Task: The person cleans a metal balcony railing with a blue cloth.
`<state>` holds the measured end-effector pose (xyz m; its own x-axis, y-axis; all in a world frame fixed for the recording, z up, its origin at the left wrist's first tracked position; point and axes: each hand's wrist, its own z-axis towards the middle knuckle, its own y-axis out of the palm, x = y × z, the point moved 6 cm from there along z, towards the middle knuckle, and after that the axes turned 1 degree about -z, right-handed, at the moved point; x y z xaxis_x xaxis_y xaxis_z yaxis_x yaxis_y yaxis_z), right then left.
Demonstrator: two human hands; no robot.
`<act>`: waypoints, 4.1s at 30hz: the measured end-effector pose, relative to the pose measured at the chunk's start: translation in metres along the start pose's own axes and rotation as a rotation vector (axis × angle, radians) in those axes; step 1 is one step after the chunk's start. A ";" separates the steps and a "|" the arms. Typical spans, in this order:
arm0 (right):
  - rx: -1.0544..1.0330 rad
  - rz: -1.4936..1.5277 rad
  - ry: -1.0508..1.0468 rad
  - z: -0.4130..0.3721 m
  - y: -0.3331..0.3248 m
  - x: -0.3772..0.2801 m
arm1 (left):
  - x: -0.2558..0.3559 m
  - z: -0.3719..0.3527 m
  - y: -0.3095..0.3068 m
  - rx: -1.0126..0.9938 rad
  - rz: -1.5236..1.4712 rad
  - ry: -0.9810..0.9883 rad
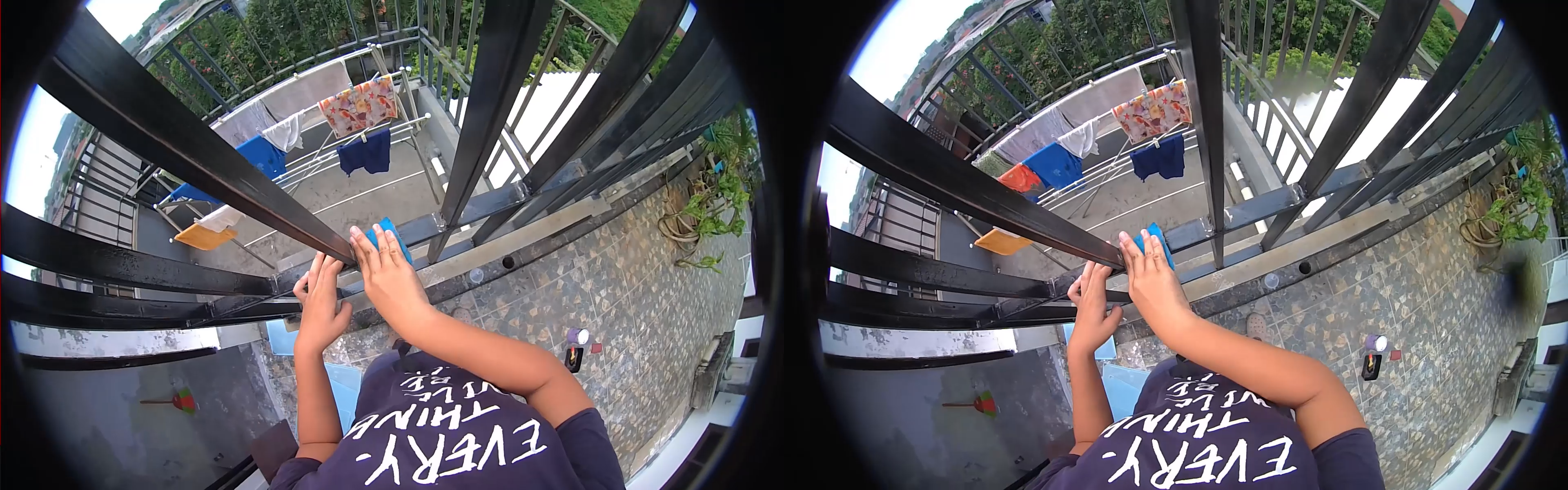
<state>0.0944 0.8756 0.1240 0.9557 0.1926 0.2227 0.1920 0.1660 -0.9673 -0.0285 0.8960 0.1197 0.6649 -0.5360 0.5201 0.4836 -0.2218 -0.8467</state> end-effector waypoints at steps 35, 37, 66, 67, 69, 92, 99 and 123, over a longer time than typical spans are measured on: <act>-0.123 -0.040 -0.065 0.003 -0.002 0.002 | -0.007 -0.002 0.002 0.159 -0.221 -0.027; -0.122 -0.097 -0.046 0.014 -0.007 0.005 | -0.003 -0.003 0.001 0.162 -0.230 -0.033; 0.174 0.589 -0.059 0.004 -0.002 0.023 | -0.012 -0.003 0.008 0.073 -0.175 -0.022; 0.137 0.635 -0.062 0.003 0.000 0.023 | -0.015 -0.003 0.009 0.070 -0.172 -0.022; 0.065 0.732 -0.064 -0.001 -0.007 0.024 | -0.015 -0.003 0.006 0.075 -0.171 -0.016; 0.155 0.530 -0.114 0.008 -0.003 0.022 | -0.012 0.001 0.011 0.123 -0.209 -0.060; 0.197 0.250 -0.142 -0.010 0.000 0.014 | -0.016 -0.002 0.011 0.186 -0.196 -0.091; 0.388 0.420 -0.120 -0.024 -0.004 0.030 | -0.010 -0.002 0.007 0.191 -0.175 -0.001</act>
<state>0.1274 0.8578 0.1318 0.8957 0.4232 -0.1362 -0.3155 0.3892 -0.8655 -0.0330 0.8984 0.1077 0.5621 -0.5021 0.6572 0.6901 -0.1533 -0.7073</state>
